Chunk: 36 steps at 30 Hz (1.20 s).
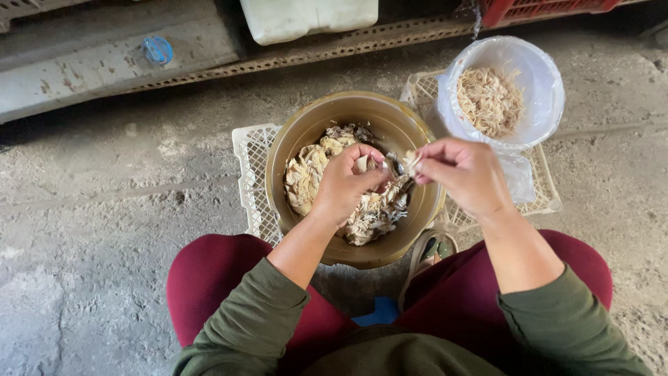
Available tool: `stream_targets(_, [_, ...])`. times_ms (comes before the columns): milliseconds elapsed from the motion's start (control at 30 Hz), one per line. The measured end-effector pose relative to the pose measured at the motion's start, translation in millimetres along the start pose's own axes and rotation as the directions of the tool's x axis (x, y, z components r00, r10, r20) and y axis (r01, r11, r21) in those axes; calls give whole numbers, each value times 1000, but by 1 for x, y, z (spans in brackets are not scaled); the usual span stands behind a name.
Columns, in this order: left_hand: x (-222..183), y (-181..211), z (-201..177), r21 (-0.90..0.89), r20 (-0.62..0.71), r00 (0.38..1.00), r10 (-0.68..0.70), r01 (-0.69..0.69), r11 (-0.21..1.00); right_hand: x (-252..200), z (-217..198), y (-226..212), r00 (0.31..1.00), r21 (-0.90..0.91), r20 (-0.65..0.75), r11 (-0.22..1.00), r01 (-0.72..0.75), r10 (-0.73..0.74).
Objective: The person sits on the floor and uses both hands to pull apart cooked chicken pieces from a brown bowl, separating the meat into smaller shreds and placing them into a white bowl lined with a plastic bag.
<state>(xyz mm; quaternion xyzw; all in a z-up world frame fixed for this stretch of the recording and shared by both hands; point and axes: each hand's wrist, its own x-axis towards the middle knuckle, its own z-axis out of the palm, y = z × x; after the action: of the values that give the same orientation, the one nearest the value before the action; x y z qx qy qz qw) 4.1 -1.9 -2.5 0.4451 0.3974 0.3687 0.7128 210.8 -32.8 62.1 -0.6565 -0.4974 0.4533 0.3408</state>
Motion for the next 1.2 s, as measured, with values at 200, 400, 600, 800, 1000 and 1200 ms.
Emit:
stream_targets(200, [-2,-2,6,52,14,999,46,-47,998,-5,20,7,998,-226,15,973,-51,56])
stream_targets(400, [-6,3,5,216,-17,995,102,-96,972,1,17,9,995,-259,72,962,82,-65])
stream_targets(600, [-6,-3,3,115,71,989,133,-140,983,-1,18,25,992,-182,109,980,78,-59])
stream_targets(800, [-1,-4,4,11,37,999,-3,3,1000,2,3,23,985,349,99,932,98,-141])
stream_targets(1000, [1,-2,4,-40,36,996,-84,85,996,5,8,11,996,-109,82,994,-19,28])
stream_targets(1200, [1,-7,3,39,47,998,50,-52,998,-2,23,7,991,-96,131,995,9,4])
